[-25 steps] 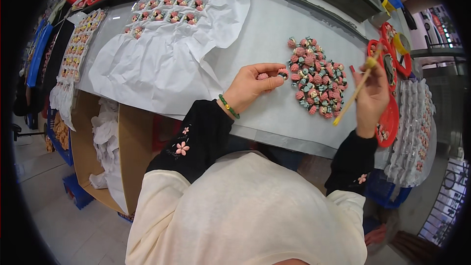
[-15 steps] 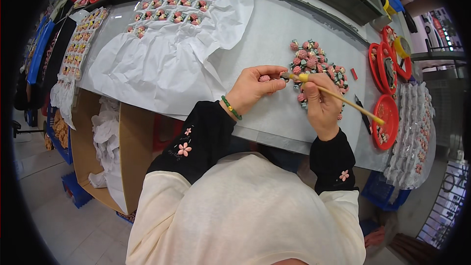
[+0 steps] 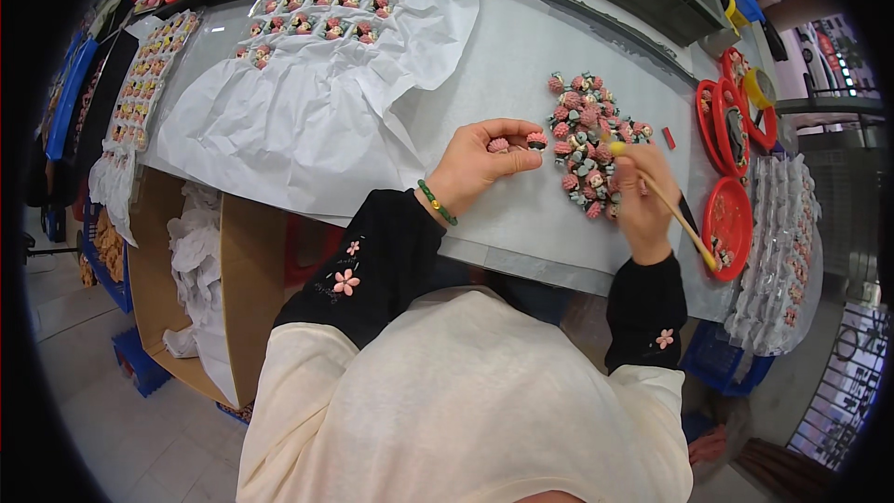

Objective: The person picks up small craft components from the work surface and assembles miniature figures by connecting the pieces together by hand.

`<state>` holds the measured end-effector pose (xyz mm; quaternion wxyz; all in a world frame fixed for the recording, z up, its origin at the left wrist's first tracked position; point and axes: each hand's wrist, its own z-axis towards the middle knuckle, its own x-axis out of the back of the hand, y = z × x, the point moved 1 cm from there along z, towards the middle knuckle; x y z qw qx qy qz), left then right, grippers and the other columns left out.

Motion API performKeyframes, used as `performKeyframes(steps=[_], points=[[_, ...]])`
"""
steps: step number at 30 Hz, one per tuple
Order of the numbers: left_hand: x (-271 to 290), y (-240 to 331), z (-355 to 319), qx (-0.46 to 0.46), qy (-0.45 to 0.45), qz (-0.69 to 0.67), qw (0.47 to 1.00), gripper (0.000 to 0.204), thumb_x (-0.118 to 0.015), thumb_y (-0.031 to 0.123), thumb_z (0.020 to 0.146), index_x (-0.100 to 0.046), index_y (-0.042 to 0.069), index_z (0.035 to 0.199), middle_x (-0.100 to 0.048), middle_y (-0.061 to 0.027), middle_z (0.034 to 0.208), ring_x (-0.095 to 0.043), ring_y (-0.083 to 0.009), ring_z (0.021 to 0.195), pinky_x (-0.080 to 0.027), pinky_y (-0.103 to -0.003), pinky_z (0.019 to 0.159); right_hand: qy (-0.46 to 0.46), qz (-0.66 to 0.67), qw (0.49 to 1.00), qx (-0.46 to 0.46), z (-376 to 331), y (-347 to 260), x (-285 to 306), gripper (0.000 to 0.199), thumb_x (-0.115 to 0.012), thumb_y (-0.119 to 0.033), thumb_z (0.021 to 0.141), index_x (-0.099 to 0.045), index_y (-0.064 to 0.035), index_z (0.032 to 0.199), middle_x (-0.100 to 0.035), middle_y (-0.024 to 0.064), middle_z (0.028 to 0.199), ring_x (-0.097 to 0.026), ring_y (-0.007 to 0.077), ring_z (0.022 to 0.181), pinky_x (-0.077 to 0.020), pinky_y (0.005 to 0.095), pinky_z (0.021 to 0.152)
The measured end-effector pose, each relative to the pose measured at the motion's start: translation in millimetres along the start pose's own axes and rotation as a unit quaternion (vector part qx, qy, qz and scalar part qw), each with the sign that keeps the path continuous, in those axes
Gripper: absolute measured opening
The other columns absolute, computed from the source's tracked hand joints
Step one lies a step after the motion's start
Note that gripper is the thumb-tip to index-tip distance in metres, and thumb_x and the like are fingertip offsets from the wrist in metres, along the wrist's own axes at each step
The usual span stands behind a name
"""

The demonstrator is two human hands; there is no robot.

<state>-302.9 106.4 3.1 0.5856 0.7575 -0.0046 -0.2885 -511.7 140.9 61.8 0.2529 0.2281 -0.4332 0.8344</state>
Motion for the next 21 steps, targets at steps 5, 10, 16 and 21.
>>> performKeyframes(steps=[5,10,16,21], points=[[-0.8,1.2,2.1,0.005,-0.001,-0.012,1.0,0.037,-0.068,0.002,0.072,-0.058,0.0,0.107,-0.057,0.0021,0.088,-0.044,-0.001,0.069,-0.038,-0.014,0.063,0.036,-0.236,0.966,0.094,22.2,45.7,56.2,0.013,-0.057,-0.001,0.08,-0.057,-0.0006,0.093,-0.055,0.0126,0.088,-0.056,0.0263,0.077,-0.0452,0.0309,0.065],[-1.5,5.0,2.0,-0.002,0.003,-0.01,1.0,0.036,-0.068,0.001,0.072,-0.058,0.0,0.106,-0.057,0.0015,0.09,-0.045,-0.001,0.069,-0.038,-0.014,0.063,-0.034,-0.392,0.91,0.133,43.6,100.2,97.0,0.024,-0.055,0.005,0.073,-0.057,-0.0029,0.095,-0.055,0.0113,0.099,-0.055,0.0301,0.087,-0.0446,0.0348,0.072],[1.2,2.4,0.1,0.024,-0.003,-0.034,0.999,0.034,-0.066,0.001,0.074,-0.056,0.0,0.107,-0.059,0.0005,0.093,-0.045,-0.0005,0.07,-0.04,-0.014,0.063,-0.231,-0.424,0.873,0.062,47.8,141.4,109.8,0.023,-0.052,0.005,0.074,-0.057,-0.0021,0.095,-0.055,0.0122,0.1,-0.055,0.0317,0.088,-0.0437,0.037,0.074],[-0.2,1.8,2.0,0.029,-0.003,-0.041,0.999,0.034,-0.066,0.001,0.075,-0.055,0.0,0.108,-0.058,0.0003,0.093,-0.045,0.0,0.068,-0.041,-0.014,0.062,-0.113,-0.339,0.931,0.071,41.7,92.5,71.8,0.025,-0.055,0.005,0.074,-0.057,-0.0022,0.098,-0.056,0.0123,0.099,-0.056,0.0298,0.09,-0.0444,0.0344,0.076]])
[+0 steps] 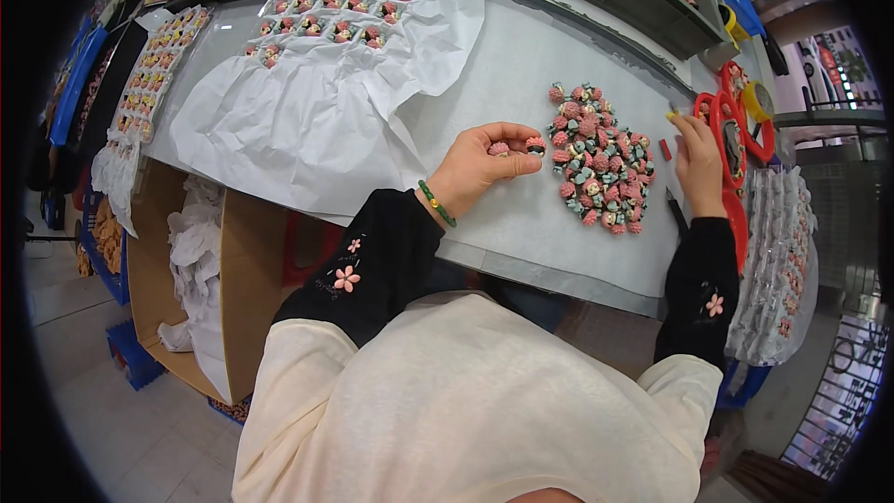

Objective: The person picks up small craft components from the work surface and assembles miniature figures by connecting the pieces together by hand.

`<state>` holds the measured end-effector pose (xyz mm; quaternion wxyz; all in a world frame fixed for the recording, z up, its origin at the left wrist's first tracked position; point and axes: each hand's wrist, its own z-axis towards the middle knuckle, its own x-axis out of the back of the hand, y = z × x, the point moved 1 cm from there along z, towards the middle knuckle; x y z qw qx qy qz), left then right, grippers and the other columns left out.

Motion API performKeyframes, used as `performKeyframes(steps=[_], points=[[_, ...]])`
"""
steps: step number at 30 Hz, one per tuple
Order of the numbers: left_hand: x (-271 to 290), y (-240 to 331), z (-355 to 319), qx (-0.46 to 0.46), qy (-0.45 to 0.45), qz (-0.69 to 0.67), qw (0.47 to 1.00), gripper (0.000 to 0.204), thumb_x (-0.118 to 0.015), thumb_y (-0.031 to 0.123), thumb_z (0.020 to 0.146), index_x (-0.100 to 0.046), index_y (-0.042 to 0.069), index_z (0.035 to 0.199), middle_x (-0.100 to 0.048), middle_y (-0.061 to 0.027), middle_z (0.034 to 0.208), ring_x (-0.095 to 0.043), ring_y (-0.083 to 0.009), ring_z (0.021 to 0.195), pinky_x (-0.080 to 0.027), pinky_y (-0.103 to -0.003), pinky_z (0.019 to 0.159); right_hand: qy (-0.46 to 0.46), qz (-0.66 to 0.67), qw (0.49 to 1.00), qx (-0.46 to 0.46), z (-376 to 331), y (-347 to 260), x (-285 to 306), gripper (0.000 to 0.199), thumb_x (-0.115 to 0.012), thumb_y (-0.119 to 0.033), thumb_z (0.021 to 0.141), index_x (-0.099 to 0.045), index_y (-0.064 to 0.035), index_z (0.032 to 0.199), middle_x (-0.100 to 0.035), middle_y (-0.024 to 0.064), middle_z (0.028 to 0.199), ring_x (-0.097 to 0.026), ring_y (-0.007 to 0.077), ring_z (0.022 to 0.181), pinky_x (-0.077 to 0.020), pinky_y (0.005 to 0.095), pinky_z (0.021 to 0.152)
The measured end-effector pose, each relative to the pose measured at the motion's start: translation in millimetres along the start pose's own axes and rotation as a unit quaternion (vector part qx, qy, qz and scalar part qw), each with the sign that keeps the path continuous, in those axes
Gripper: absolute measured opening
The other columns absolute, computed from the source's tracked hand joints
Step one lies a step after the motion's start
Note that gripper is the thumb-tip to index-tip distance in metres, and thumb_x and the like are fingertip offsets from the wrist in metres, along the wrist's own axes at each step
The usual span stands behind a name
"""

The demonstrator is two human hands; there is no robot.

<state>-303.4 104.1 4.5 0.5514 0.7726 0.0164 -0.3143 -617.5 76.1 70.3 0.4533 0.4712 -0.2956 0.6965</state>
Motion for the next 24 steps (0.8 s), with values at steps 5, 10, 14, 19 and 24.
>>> performKeyframes(steps=[5,10,14,19,24], points=[[2.3,-1.6,-0.1,-0.006,-0.006,0.0,1.0,0.036,-0.066,0.002,0.075,-0.054,0.0,0.109,-0.058,-0.0006,0.092,-0.048,-0.002,0.071,-0.042,-0.016,0.065,0.092,0.256,0.962,0.031,7.7,-107.5,0.2,0.024,-0.061,0.006,0.073,-0.058,-0.0006,0.097,-0.06,0.0125,0.089,-0.06,0.0213,0.077,-0.0476,0.0272,0.063],[2.2,-2.8,1.5,-0.01,-0.009,-0.004,1.0,0.037,-0.066,0.002,0.075,-0.052,-0.001,0.109,-0.058,-0.0016,0.092,-0.051,-0.0042,0.074,-0.043,-0.017,0.066,0.105,0.323,0.939,-0.045,0.7,-133.2,-13.7,0.023,-0.061,0.006,0.073,-0.058,0.0,0.095,-0.06,0.0125,0.089,-0.06,0.0209,0.077,-0.0476,0.0267,0.064],[3.4,-4.5,1.3,-0.007,-0.01,-0.009,1.0,0.037,-0.067,0.002,0.075,-0.052,0.0,0.109,-0.057,-0.0016,0.092,-0.052,-0.0045,0.075,-0.044,-0.017,0.068,0.168,0.198,0.962,-0.08,-15.1,-112.2,-11.2,0.025,-0.059,0.006,0.074,-0.058,-0.001,0.097,-0.06,0.0129,0.091,-0.06,0.0252,0.079,-0.0472,0.0283,0.068],[3.1,-2.7,-1.2,-0.001,-0.001,-0.001,1.0,0.037,-0.066,0.002,0.075,-0.052,0.0,0.109,-0.056,-0.0011,0.092,-0.052,-0.0048,0.076,-0.044,-0.018,0.068,0.117,0.01,0.959,-0.259,-69.0,-50.6,0.4,0.028,-0.055,0.007,0.072,-0.058,-0.0017,0.099,-0.059,0.0143,0.09,-0.057,0.0315,0.09,-0.0445,0.0347,0.079],[-1.6,-0.4,0.6,-0.009,-0.043,-0.014,0.999,0.041,-0.064,0.003,0.078,-0.05,-0.002,0.116,-0.057,-0.0034,0.095,-0.05,-0.005,0.078,-0.042,-0.018,0.067,0.036,-0.022,0.963,-0.268,-109.5,-26.0,-10.7,0.028,-0.056,0.003,0.073,-0.057,-0.0021,0.101,-0.058,0.0158,0.094,-0.055,0.0324,0.091,-0.0434,0.0375,0.079]])
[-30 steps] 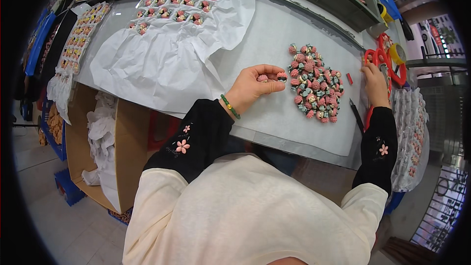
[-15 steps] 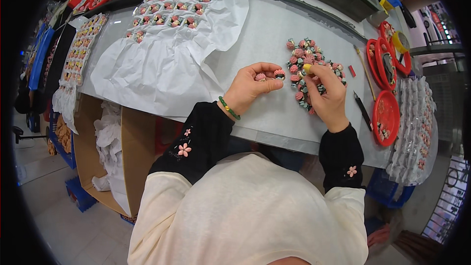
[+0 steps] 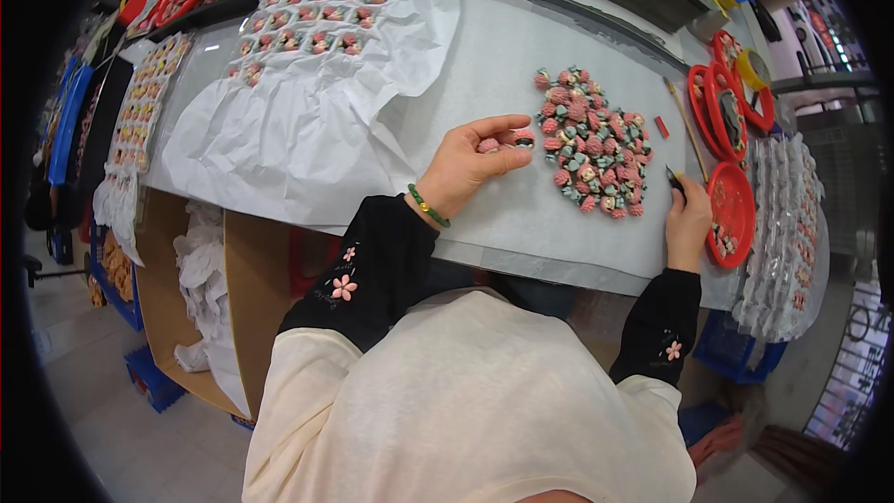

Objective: The person picks up small craft components from the work surface and assembles miniature figures by connecting the pieces together by hand.

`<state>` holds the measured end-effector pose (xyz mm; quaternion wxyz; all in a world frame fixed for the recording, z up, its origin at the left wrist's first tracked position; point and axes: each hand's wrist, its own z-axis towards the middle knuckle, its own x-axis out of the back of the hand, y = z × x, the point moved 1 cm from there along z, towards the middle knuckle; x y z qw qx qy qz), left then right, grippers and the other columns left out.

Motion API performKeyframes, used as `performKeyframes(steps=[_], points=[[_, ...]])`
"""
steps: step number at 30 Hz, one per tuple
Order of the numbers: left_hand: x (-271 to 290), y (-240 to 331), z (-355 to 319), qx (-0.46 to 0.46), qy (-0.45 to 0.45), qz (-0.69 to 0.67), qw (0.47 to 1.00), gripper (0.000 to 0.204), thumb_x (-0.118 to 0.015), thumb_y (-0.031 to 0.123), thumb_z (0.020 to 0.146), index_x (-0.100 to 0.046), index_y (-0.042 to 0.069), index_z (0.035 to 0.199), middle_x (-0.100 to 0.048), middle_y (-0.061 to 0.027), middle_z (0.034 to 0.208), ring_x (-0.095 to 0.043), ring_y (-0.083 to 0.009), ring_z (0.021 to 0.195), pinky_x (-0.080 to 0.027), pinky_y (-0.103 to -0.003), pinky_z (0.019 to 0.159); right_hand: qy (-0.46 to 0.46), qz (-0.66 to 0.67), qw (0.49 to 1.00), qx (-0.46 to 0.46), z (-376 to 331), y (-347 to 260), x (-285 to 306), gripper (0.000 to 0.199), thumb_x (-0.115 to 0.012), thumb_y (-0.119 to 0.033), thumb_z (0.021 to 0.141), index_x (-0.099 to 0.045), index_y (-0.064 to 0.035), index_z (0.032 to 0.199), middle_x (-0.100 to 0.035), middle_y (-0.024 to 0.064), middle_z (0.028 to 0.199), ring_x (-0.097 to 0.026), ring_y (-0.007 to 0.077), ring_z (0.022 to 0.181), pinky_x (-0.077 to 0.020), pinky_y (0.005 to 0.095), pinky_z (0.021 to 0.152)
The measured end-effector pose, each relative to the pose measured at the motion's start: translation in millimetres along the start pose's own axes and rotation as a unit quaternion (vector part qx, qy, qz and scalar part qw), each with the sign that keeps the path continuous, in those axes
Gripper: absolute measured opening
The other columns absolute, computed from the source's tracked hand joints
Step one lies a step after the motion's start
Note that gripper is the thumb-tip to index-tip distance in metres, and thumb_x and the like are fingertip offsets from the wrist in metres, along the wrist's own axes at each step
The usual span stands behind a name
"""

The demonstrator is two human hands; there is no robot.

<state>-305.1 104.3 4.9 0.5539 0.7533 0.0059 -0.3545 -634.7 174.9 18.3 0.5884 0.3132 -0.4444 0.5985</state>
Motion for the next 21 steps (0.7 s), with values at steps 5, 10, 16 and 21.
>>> performKeyframes(steps=[5,10,16,21], points=[[3.6,-0.1,-2.8,0.011,-0.022,-0.01,1.0,0.041,-0.061,0.003,0.079,-0.048,-0.003,0.118,-0.056,-0.0066,0.103,-0.049,-0.0054,0.079,-0.041,-0.019,0.069,0.056,-0.015,0.998,0.028,4.4,-7.6,-3.1,0.026,-0.053,-0.001,0.079,-0.055,0.0008,0.105,-0.058,0.0174,0.094,-0.053,0.0361,0.09,-0.042,0.0399,0.078],[0.7,2.6,-3.3,-0.012,-0.054,-0.055,0.997,0.039,-0.059,0.003,0.08,-0.048,-0.003,0.117,-0.055,-0.0117,0.111,-0.05,-0.0079,0.08,-0.041,-0.02,0.072,0.068,0.175,0.98,-0.062,12.0,-62.8,17.7,0.028,-0.047,-0.006,0.087,-0.052,0.0012,0.114,-0.058,0.0106,0.087,-0.054,0.0193,0.072,-0.0434,0.0286,0.065],[-1.5,-0.7,-1.2,-0.021,-0.035,-0.053,0.998,0.036,-0.056,0.002,0.081,-0.05,-0.003,0.116,-0.056,-0.0127,0.11,-0.051,-0.0091,0.08,-0.041,-0.022,0.073,-0.127,0.474,0.868,-0.077,5.5,-137.9,4.3,0.03,-0.044,-0.009,0.09,-0.051,0.0013,0.118,-0.056,0.0015,0.082,-0.047,0.0052,0.061,-0.0393,0.0184,0.055],[2.6,-7.6,-2.3,0.001,-0.008,-0.04,0.999,0.027,-0.056,0.01,0.085,-0.055,-0.003,0.109,-0.058,-0.0051,0.092,-0.051,-0.0089,0.077,-0.041,-0.022,0.07,-0.167,0.476,0.864,-0.007,2.9,-177.8,-1.4,0.03,-0.043,-0.005,0.088,-0.052,0.0019,0.116,-0.057,0.004,0.084,-0.051,0.0071,0.065,-0.0419,0.0199,0.055]])
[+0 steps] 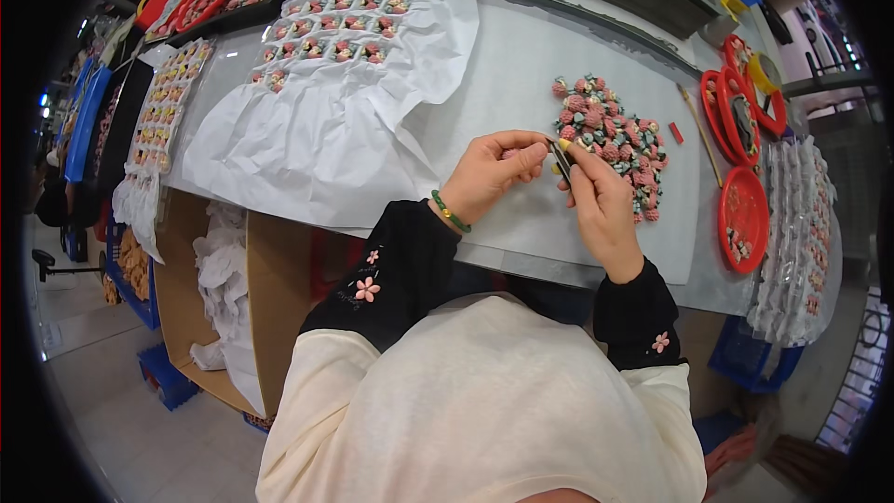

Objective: The person picks up small craft components from the work surface and assembles miniature figures by connecting the pieces together by hand.

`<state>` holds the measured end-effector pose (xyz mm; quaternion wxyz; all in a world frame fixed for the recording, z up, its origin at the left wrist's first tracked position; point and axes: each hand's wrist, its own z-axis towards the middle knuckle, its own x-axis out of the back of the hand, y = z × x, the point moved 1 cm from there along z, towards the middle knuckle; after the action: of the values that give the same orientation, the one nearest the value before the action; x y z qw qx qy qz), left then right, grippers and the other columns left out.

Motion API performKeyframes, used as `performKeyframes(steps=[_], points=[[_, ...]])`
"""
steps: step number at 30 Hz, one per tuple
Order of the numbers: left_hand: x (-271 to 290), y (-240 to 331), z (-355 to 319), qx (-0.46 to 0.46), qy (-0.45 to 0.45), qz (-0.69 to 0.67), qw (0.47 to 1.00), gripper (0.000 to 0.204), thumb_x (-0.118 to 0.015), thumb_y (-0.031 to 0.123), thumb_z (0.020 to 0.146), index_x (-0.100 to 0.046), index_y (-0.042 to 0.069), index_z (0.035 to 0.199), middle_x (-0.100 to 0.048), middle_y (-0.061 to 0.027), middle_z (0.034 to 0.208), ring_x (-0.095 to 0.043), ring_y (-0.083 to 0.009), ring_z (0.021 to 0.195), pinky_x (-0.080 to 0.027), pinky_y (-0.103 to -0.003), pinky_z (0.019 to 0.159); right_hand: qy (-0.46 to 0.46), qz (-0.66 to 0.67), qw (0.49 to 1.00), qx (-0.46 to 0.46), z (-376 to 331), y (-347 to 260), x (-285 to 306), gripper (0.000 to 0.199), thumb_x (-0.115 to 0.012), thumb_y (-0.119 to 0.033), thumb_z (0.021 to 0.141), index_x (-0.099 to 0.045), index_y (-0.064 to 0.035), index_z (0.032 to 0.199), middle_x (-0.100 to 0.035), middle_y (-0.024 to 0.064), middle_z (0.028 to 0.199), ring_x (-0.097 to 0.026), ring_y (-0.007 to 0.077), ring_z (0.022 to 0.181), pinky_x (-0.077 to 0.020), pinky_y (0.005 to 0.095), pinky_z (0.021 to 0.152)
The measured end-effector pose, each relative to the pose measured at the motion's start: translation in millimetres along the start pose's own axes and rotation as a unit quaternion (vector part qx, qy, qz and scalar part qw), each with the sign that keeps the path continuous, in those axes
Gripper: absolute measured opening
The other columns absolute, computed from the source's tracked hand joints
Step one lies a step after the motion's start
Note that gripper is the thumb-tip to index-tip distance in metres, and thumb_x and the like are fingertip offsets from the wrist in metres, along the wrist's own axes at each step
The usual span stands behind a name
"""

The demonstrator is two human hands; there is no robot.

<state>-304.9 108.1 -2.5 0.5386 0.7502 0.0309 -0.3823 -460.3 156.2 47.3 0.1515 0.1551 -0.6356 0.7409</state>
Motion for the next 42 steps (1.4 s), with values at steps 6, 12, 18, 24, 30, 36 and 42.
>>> performKeyframes(steps=[6,12,18,24,30,36,42], points=[[0.9,1.5,0.1,-0.027,0.019,0.062,0.998,0.022,-0.056,0.012,0.086,-0.058,-0.002,0.103,-0.057,-0.0023,0.084,-0.05,-0.008,0.071,-0.04,-0.021,0.064,-0.013,-0.055,0.998,0.023,0.1,-4.1,-7.0,0.029,-0.044,-0.003,0.087,-0.053,0.0016,0.114,-0.056,0.0066,0.082,-0.052,0.0084,0.063,-0.0423,0.0214,0.054],[1.7,9.7,2.8,-0.019,0.056,-0.045,0.997,0.024,-0.053,0.012,0.088,-0.056,-0.003,0.107,-0.059,-0.0052,0.094,-0.05,-0.0086,0.073,-0.041,-0.021,0.065,0.006,-0.066,0.998,0.007,1.0,0.4,2.7,0.027,-0.046,-0.004,0.087,-0.055,0.0019,0.111,-0.057,0.0065,0.078,-0.052,0.009,0.062,-0.0415,0.0216,0.054],[4.0,6.4,1.5,-0.048,0.047,-0.101,0.993,0.033,-0.05,0.009,0.088,-0.047,-0.003,0.119,-0.056,-0.0089,0.108,-0.052,-0.0105,0.079,-0.043,-0.023,0.072,0.023,-0.118,0.99,0.077,19.3,-2.4,7.8,0.021,-0.051,-0.009,0.087,-0.057,0.0025,0.104,-0.059,0.0084,0.077,-0.055,0.0114,0.063,-0.0424,0.0232,0.055],[1.3,6.9,1.7,-0.06,0.017,-0.076,0.995,0.039,-0.053,0.004,0.086,-0.044,-0.004,0.122,-0.055,-0.0068,0.104,-0.053,-0.0111,0.082,-0.044,-0.023,0.073,0.06,-0.212,0.943,0.251,44.4,-5.4,-2.4,0.016,-0.057,-0.007,0.082,-0.059,-0.0004,0.096,-0.057,0.0122,0.073,-0.055,0.0242,0.06,-0.0436,0.0299,0.053],[-1.2,8.2,2.5,-0.046,0.015,-0.057,0.997,0.04,-0.057,0.003,0.083,-0.045,-0.004,0.12,-0.054,-0.0037,0.097,-0.052,-0.0108,0.081,-0.044,-0.023,0.072,0.072,-0.281,0.913,0.287,39.0,-1.2,-2.3,0.011,-0.063,-0.008,0.077,-0.061,-0.0021,0.087,-0.058,0.009,0.072,-0.056,0.0223,0.059,-0.043,0.0311,0.05],[-1.9,7.5,3.9,-0.043,0.021,-0.056,0.997,0.039,-0.058,0.002,0.082,-0.046,-0.004,0.119,-0.055,-0.0034,0.095,-0.052,-0.0102,0.081,-0.044,-0.022,0.072,0.08,-0.263,0.917,0.29,36.6,0.3,2.6,0.011,-0.066,-0.008,0.074,-0.062,-0.0031,0.083,-0.059,0.0067,0.072,-0.056,0.0203,0.059,-0.0432,0.0294,0.05],[-0.3,7.5,3.4,-0.04,0.028,-0.045,0.998,0.038,-0.06,0.003,0.081,-0.048,-0.003,0.116,-0.056,-0.0041,0.093,-0.052,-0.0099,0.079,-0.044,-0.022,0.072,0.061,-0.265,0.921,0.279,35.5,0.7,0.5,0.011,-0.066,-0.007,0.074,-0.062,-0.0029,0.083,-0.06,0.0071,0.073,-0.057,0.0212,0.061,-0.0444,0.0297,0.052]])
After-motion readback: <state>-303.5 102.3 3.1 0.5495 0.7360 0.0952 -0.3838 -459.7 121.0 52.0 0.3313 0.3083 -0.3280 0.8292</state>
